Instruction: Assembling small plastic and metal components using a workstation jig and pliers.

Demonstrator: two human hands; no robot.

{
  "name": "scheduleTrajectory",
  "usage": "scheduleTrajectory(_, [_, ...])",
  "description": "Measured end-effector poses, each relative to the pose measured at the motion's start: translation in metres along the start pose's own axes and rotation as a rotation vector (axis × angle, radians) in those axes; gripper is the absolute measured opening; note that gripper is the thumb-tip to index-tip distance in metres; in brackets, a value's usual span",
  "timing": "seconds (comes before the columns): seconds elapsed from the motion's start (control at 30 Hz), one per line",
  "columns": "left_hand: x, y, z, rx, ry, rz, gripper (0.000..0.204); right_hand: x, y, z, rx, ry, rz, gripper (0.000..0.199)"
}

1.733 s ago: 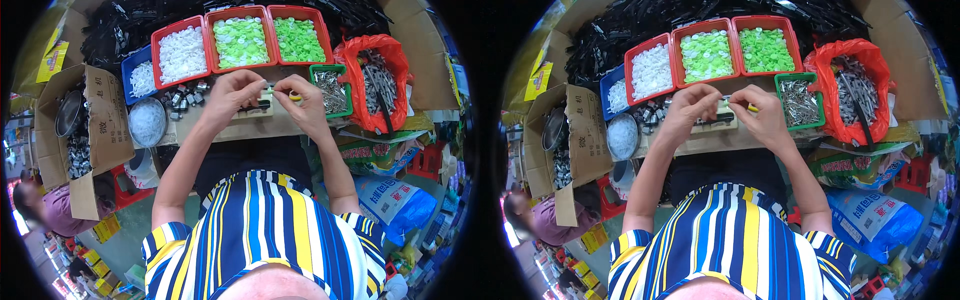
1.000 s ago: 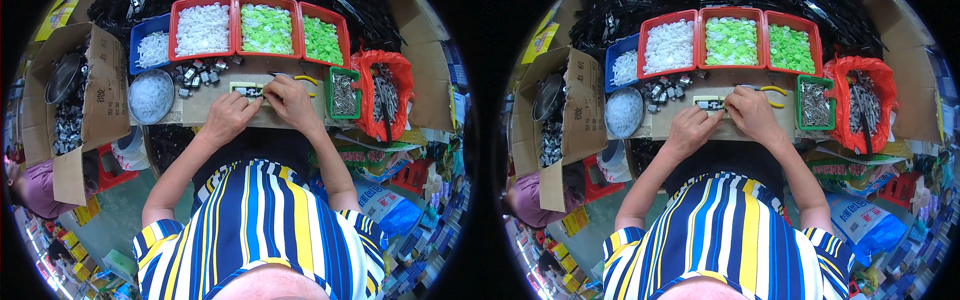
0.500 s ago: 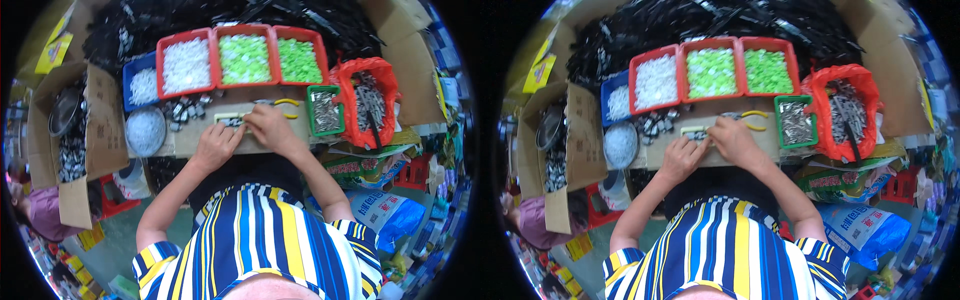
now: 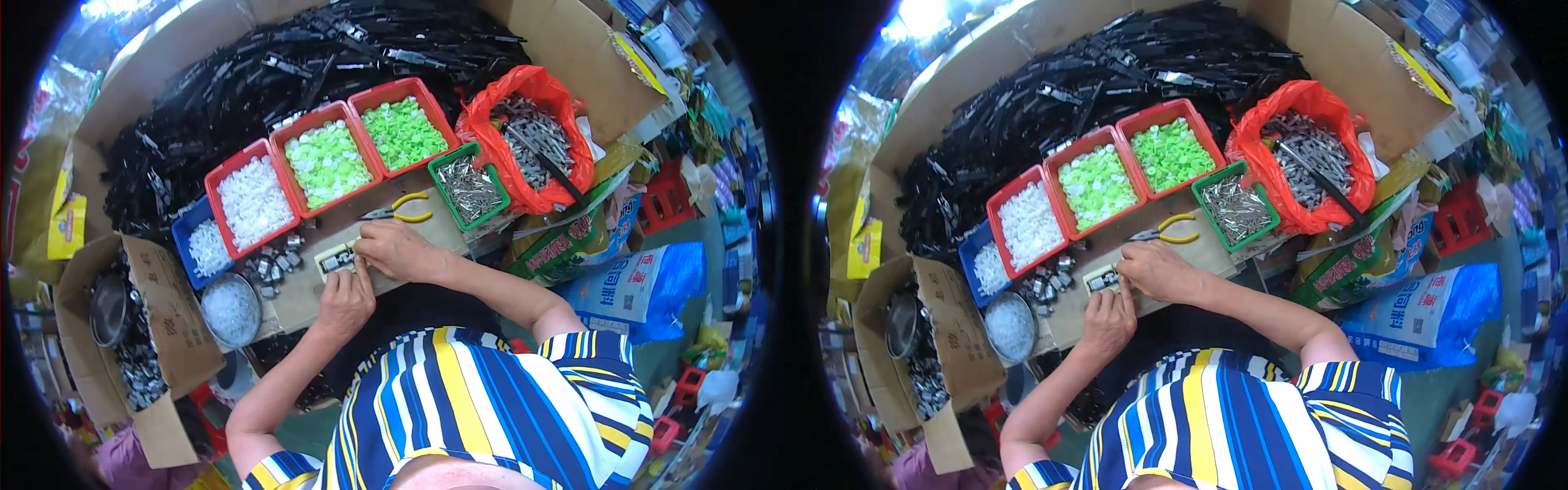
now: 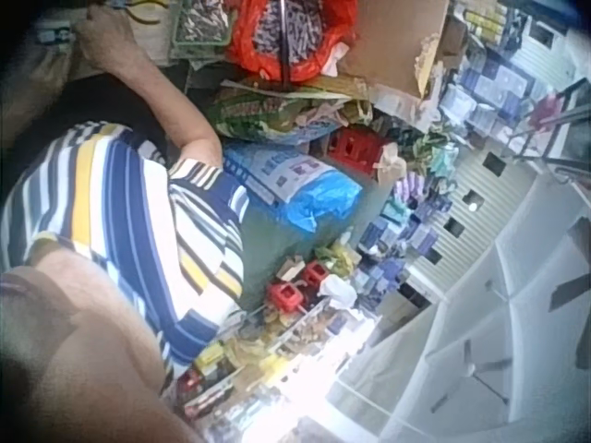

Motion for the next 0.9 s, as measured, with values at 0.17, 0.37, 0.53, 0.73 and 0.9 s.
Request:
scheduleTrajectory(0.17, [0.004,0.008,0.0,0.048,0.058,-0.007,0.043,0.0,0.004,0.0,-0.009,0.013,0.043,0.013])
scheduleTrajectory(0.37, [0.005,0.014,0.006,0.034,0.093,-0.046,0.041,-0.099,0.041,-0.028,0.184,0.054,-0.172,0.018])
scheduleTrajectory(0.53, [0.004,0.013,0.008,0.002,0.184,-0.087,0.04,-0.191,0.123,-0.091,0.544,0.33,-0.385,0.017])
scheduleTrajectory(0.73, [0.003,0.017,0.009,-0.056,0.24,-0.03,0.042,-0.178,0.162,-0.141,0.625,0.332,-0.069,0.034])
scheduleTrajectory(0.9, [-0.002,0.015,0.017,-0.097,0.284,-0.118,0.034,-0.176,0.158,-0.165,0.666,0.308,0.038,0.025])
Point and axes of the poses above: each hand's wrist, its own y-axis away from the middle knuckle, its own x-axis out of the palm, z = x × y, the point moved 5 cm from there along -y, towards the middle knuckle, and after that the axes turned 5 degrees about z, right-handed, at the moved point
